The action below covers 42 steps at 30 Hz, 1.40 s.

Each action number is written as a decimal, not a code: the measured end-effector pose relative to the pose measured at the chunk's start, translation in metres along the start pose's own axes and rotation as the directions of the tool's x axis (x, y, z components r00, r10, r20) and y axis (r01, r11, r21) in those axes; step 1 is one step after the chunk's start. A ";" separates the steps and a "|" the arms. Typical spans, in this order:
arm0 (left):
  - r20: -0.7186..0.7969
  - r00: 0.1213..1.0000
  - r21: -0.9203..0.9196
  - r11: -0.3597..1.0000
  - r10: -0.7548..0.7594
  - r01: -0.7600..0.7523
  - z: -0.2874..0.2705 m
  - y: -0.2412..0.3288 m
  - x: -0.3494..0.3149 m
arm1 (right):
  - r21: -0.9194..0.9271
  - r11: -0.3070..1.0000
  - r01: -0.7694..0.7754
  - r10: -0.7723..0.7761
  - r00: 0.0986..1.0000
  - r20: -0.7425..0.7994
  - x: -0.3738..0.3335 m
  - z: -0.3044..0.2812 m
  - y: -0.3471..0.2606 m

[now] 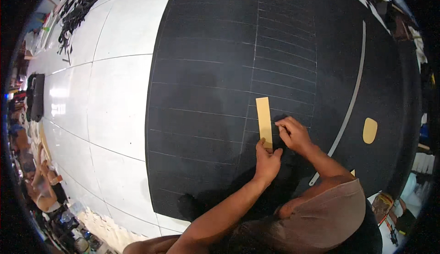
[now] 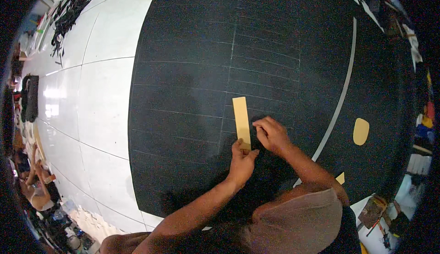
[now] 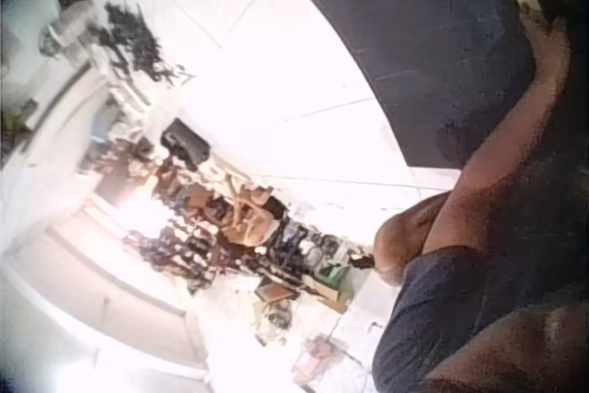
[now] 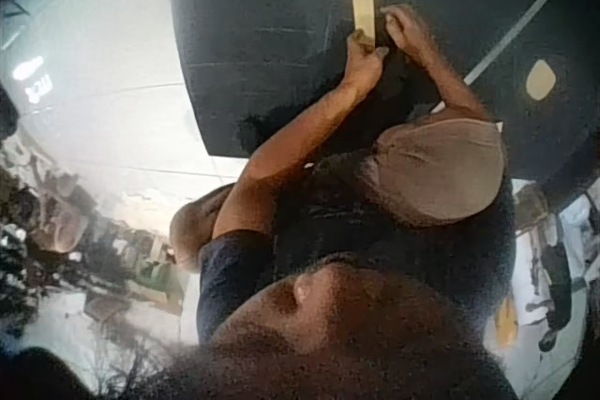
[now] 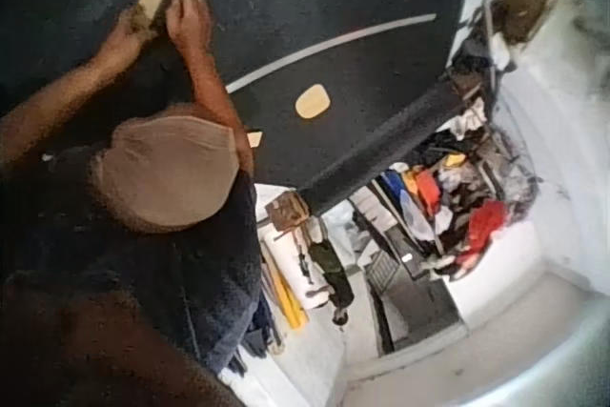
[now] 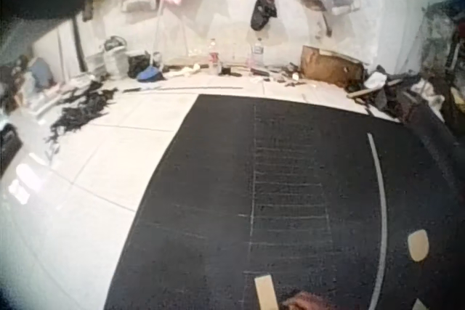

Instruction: Marking parallel lines on a large piece of black fabric using a rectangular template and a white marking pencil.

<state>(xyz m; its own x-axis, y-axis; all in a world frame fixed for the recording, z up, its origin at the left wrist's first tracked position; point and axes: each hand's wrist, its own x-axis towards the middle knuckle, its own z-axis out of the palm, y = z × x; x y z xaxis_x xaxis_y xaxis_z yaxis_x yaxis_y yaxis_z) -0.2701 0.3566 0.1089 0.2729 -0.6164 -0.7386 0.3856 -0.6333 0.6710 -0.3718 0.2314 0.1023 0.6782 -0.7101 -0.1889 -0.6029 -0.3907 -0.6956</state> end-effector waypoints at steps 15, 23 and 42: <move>0.341 0.938 0.050 0.995 0.060 -0.081 -0.027 0.031 0.036 | -0.351 0.872 -0.342 0.340 0.938 -0.069 -0.125 -0.054 -0.115; 0.352 0.925 0.254 0.937 0.141 -0.240 -0.041 0.029 0.018 | -0.362 0.638 -0.679 0.632 0.731 -0.258 -0.208 -0.053 -0.113; 0.609 0.558 0.725 -0.111 0.564 -0.679 -0.080 -0.014 0.033 | 0.048 0.953 -0.300 0.303 0.948 -0.097 -0.175 0.045 -0.040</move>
<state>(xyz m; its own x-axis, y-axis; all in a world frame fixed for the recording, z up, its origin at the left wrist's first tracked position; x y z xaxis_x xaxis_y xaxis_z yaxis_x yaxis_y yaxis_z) -0.1956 0.3827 0.0699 -0.1667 -0.9860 0.0061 -0.8675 0.1495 0.4743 -0.4471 0.3978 0.1322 0.4195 -0.8485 -0.3225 -0.7575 -0.1315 -0.6394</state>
